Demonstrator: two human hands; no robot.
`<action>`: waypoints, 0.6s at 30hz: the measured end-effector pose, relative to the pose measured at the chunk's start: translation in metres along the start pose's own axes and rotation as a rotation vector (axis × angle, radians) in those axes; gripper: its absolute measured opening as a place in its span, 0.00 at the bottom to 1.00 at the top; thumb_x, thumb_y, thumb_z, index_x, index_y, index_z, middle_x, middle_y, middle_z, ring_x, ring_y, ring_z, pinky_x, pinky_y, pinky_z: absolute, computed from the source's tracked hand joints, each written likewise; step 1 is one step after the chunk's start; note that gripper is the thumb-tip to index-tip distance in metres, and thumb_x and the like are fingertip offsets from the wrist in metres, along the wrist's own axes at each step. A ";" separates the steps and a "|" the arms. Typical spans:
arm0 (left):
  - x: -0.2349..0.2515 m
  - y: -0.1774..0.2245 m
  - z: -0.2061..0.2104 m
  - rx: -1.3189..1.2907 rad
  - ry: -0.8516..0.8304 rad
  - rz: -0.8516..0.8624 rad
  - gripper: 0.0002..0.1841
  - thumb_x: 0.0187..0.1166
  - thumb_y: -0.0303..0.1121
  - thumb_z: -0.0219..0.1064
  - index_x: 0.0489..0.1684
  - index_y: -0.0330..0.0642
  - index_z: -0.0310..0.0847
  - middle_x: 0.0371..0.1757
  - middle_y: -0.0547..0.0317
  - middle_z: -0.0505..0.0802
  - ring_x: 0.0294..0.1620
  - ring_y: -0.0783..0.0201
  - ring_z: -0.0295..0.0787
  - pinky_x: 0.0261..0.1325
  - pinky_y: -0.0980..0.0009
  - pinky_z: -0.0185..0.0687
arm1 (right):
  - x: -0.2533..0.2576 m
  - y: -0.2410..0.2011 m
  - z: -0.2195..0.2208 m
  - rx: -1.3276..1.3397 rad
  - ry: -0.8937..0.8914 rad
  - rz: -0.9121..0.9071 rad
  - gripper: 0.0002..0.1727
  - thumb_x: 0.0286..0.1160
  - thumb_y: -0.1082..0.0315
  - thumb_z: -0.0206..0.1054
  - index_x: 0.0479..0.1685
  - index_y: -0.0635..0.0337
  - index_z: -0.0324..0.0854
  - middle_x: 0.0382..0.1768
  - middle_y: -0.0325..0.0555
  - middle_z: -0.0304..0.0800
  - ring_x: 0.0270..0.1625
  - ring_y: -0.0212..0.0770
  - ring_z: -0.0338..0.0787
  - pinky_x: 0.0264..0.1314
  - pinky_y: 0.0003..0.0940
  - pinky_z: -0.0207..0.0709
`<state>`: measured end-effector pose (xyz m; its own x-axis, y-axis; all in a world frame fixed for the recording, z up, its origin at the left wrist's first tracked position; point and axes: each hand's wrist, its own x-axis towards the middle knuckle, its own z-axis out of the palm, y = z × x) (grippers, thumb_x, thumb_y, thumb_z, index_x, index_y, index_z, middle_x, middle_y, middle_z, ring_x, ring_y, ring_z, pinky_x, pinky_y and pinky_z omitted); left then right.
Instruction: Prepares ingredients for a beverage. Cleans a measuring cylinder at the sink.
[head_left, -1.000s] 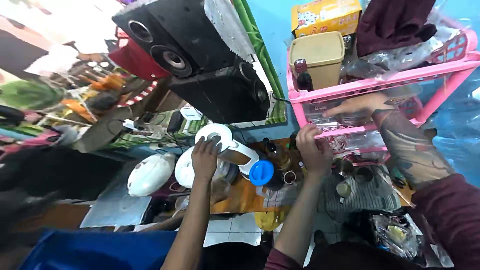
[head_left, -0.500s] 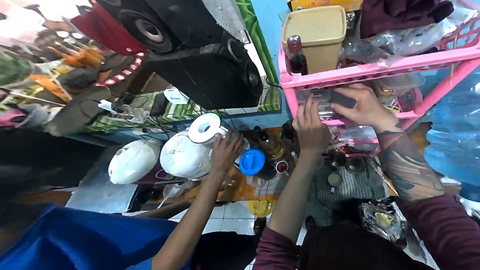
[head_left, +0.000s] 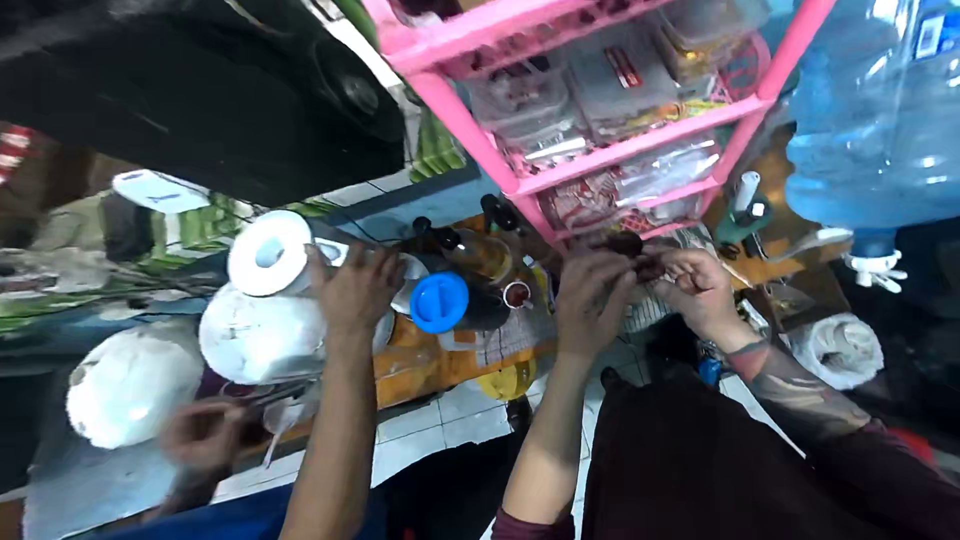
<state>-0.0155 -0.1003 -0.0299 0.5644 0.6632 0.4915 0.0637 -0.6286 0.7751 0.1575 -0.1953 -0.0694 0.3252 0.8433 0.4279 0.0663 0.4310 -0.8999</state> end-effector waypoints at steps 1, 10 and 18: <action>-0.023 -0.007 0.005 -0.032 -0.069 -0.027 0.10 0.80 0.35 0.70 0.50 0.42 0.93 0.60 0.57 0.92 0.67 0.58 0.84 0.71 0.57 0.81 | -0.021 0.002 -0.002 -0.007 -0.023 0.080 0.23 0.77 0.73 0.70 0.71 0.57 0.77 0.68 0.46 0.88 0.68 0.44 0.89 0.69 0.44 0.86; -0.142 -0.037 0.054 -0.102 -0.255 -0.188 0.09 0.82 0.36 0.69 0.46 0.43 0.95 0.50 0.59 0.96 0.57 0.64 0.91 0.66 0.61 0.86 | -0.152 0.024 -0.013 -0.220 0.013 0.348 0.09 0.76 0.66 0.75 0.47 0.59 0.95 0.51 0.42 0.95 0.57 0.37 0.92 0.64 0.37 0.89; -0.153 -0.039 0.070 0.019 -0.244 -0.095 0.10 0.86 0.37 0.63 0.44 0.43 0.88 0.48 0.55 0.94 0.58 0.60 0.90 0.66 0.60 0.85 | -0.166 0.024 -0.005 -0.370 0.117 0.349 0.08 0.77 0.63 0.74 0.43 0.57 0.94 0.47 0.41 0.95 0.57 0.36 0.92 0.64 0.38 0.87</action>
<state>-0.0464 -0.2054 -0.1629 0.7368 0.6035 0.3049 0.1403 -0.5775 0.8042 0.1102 -0.3267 -0.1620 0.4892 0.8660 0.1037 0.2569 -0.0294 -0.9660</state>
